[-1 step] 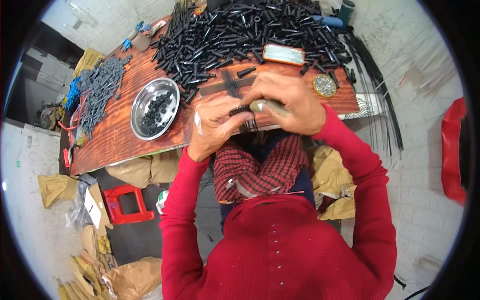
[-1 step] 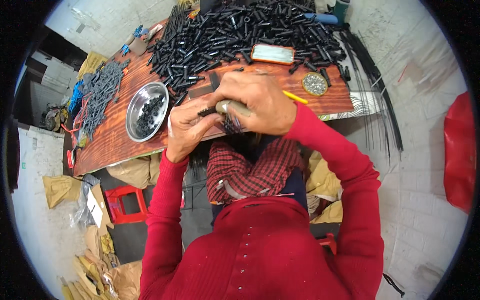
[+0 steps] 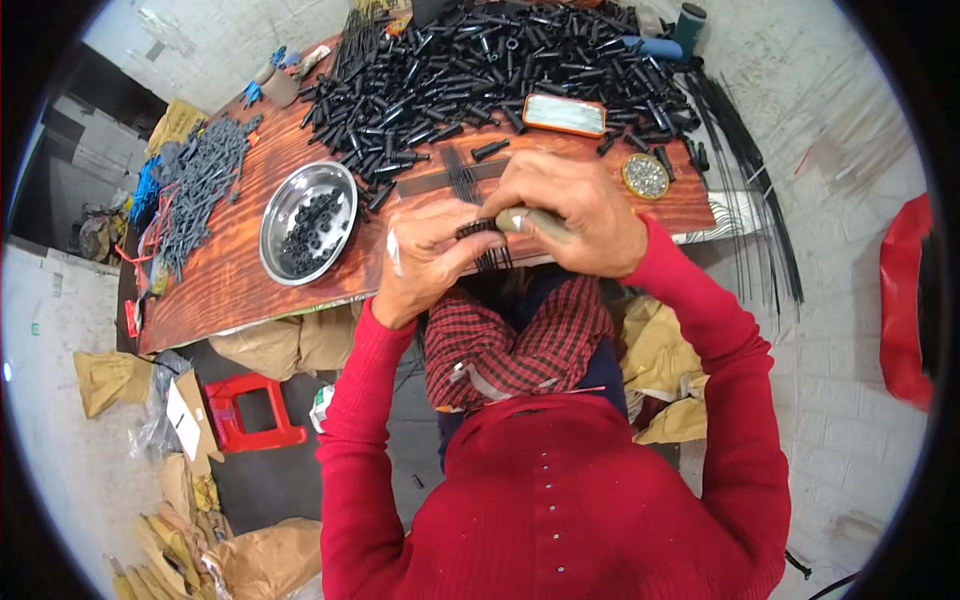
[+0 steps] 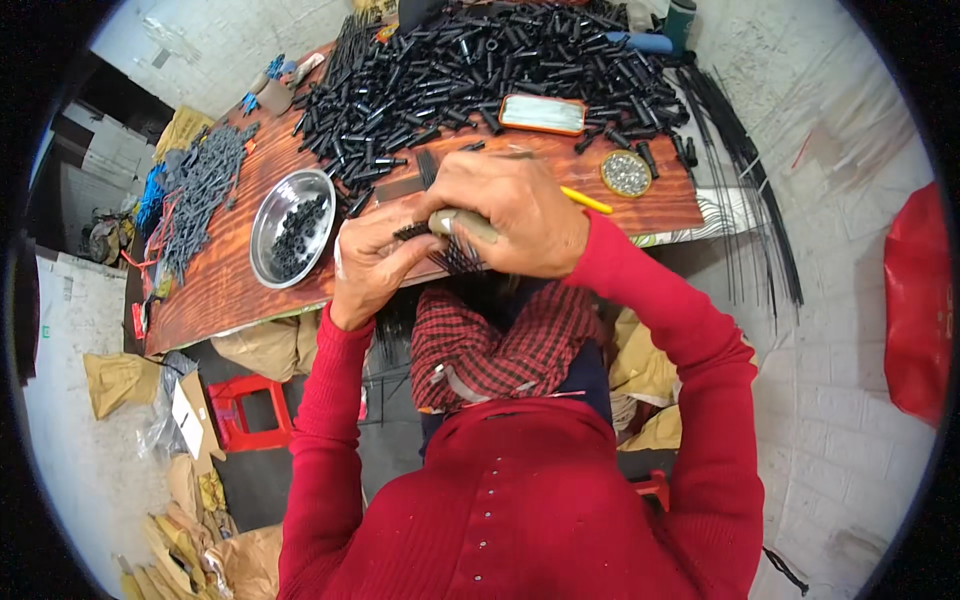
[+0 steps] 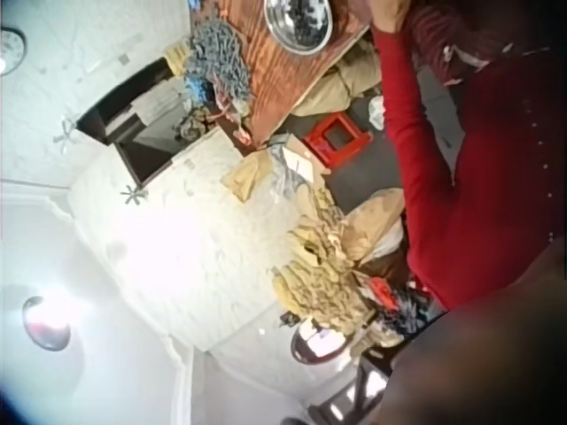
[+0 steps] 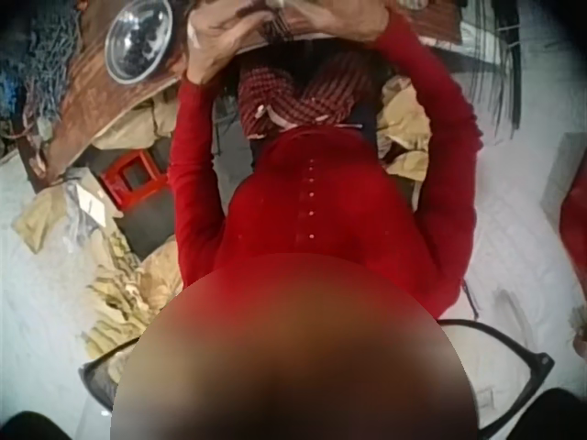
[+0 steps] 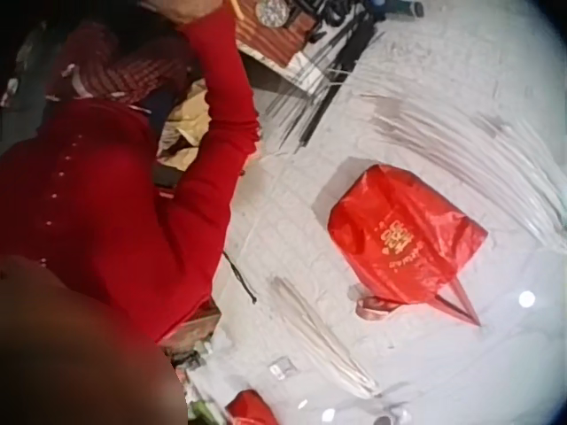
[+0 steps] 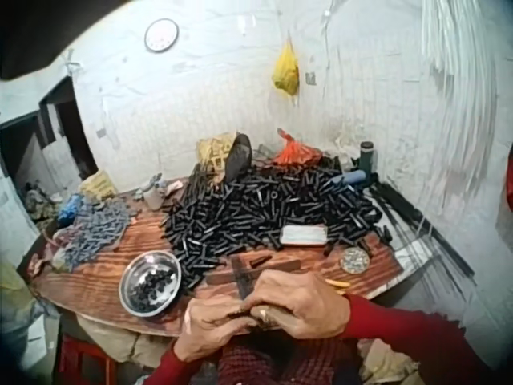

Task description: Assembling bundles of black rods by fitting plastic connectors onto the ends.

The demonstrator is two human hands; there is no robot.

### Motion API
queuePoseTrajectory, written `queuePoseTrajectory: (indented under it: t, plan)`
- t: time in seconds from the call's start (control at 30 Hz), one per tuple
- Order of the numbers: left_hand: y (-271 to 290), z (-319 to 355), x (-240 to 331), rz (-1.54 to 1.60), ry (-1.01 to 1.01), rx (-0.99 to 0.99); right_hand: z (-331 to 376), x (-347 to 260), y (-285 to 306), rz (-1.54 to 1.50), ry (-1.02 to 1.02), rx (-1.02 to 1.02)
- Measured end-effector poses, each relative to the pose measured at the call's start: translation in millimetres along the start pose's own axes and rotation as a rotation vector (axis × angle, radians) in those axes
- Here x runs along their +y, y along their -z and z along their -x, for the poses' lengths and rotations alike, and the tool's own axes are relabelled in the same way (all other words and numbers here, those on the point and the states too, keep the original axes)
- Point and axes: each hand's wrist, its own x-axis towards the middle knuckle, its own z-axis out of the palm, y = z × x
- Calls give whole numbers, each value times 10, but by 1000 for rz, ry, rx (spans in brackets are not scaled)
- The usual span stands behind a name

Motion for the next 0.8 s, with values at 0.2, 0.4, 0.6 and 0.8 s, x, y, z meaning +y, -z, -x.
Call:
queuePoseTrajectory:
  t: [0.2,0.4,0.6,0.8]
  plan:
    - [15,16,-34,26,-30,-41,2,-79,4,-37,-23,7]
    - [-13,-16,-66,76,-31,-87,35,-68,-1,79,-2,38]
    - [3,-8,-82,17,-20,-55,-4,-142,-20,195,-6,4]
    - [9,-10,-207,27,-68,-92,-11,-108,-108,29,-22,76]
